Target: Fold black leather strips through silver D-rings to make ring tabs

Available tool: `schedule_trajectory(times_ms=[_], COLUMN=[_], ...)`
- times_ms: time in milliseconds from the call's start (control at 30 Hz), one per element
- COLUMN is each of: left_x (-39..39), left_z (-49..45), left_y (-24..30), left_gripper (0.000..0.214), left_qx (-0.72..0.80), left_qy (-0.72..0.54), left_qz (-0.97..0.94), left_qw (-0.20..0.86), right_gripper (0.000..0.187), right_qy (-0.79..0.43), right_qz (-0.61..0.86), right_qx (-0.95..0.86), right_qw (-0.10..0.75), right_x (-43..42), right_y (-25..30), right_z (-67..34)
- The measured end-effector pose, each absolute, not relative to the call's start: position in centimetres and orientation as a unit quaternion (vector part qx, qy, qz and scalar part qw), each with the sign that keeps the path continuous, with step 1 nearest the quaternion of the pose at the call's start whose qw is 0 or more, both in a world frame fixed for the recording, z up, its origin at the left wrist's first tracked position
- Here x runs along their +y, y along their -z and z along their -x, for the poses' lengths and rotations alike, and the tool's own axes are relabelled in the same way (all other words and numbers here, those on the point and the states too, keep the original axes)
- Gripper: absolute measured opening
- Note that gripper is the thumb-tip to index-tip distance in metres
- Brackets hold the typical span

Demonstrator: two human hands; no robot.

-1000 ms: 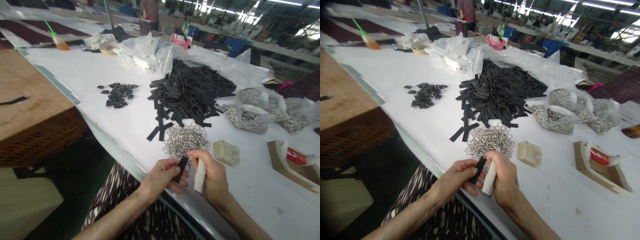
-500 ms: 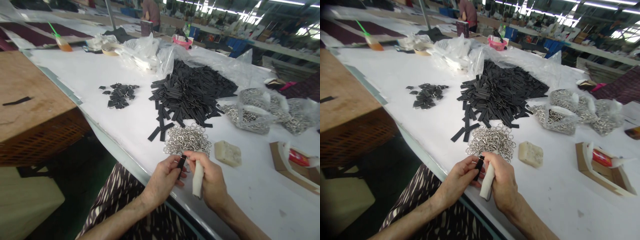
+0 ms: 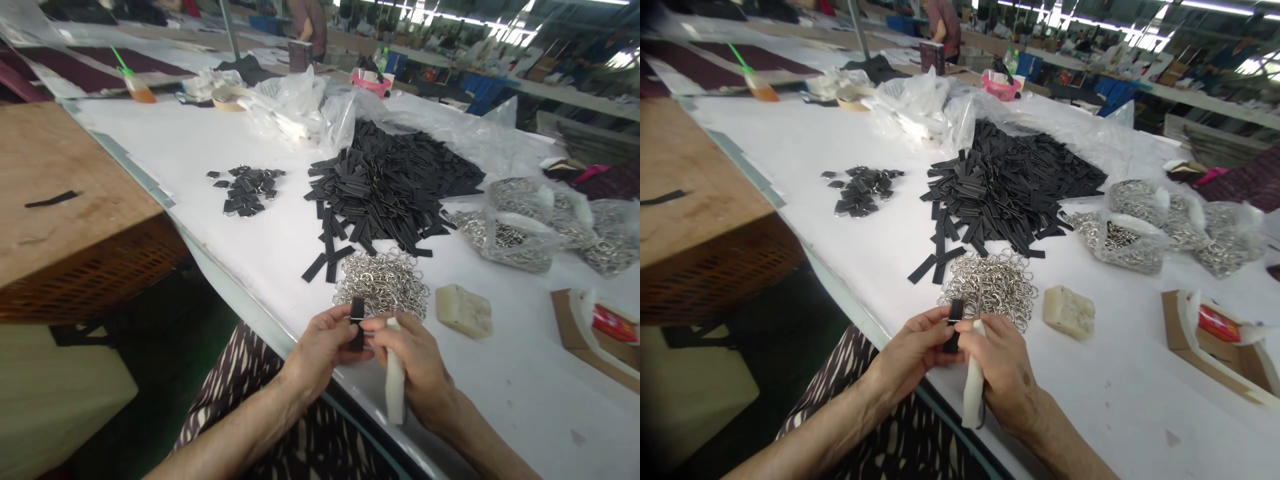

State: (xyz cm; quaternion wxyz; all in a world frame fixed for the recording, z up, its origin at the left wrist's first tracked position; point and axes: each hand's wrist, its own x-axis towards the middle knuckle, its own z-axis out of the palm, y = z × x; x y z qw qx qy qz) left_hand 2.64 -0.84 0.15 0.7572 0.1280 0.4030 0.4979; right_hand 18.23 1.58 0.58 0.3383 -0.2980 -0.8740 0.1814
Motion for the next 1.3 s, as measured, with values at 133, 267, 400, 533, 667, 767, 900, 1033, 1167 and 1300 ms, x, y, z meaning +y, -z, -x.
schedule_trajectory(times_ms=[133,267,400,533,667,767,900,1033,1167,1300], left_x=[-0.8,-0.8,-0.9,-0.9,-0.9,-0.9,-1.2,-1.7,-2.1,-2.0], left_z=[-2.3,-2.4,-2.6,-2.6,-2.8,-3.0,-3.5,-4.0,-4.3,-4.2], left_y=[-0.1,-0.1,-0.3,-0.3,-0.1,-0.1,-0.2,-0.3,-0.3,-0.4], left_gripper=[0.021,0.024,0.027,0.010,0.010,0.008,0.003,0.007,0.017,0.013], left_qx=[0.390,0.353,0.346,0.344,0.391,0.398,0.390,0.381,0.382,0.381], left_qy=[-0.523,-0.531,-0.515,-0.508,-0.517,-0.532,-0.552,-0.572,-0.575,-0.555], left_qz=[-0.079,-0.050,-0.019,0.005,0.003,-0.029,-0.076,-0.106,-0.158,-0.217], left_qw=[0.754,0.769,0.784,0.789,0.762,0.747,0.733,0.719,0.706,0.707], right_gripper=[0.019,0.018,0.016,0.018,0.021,0.020,0.015,0.008,0.007,0.009], right_qy=[-0.101,-0.032,-0.009,-0.048,-0.171,-0.247,-0.299,-0.332,-0.369,-0.406], right_qz=[0.245,0.228,0.205,0.201,0.228,0.304,0.402,0.465,0.506,0.506], right_qx=[-0.910,-0.915,-0.911,-0.905,-0.883,-0.847,-0.782,-0.740,-0.707,-0.687], right_qw=[0.319,0.332,0.357,0.371,0.373,0.359,0.370,0.355,0.330,0.327], right_x=[1.8,1.9,1.9,1.8,1.3,0.8,0.3,0.3,0.6,0.8], right_y=[-0.2,0.4,0.3,0.1,0.1,-0.1,-0.3,-0.7,-1.4,-1.7], right_z=[-17.7,-17.3,-17.3,-17.6,-17.8,-17.6,-17.2,-16.9,-17.0,-17.0])
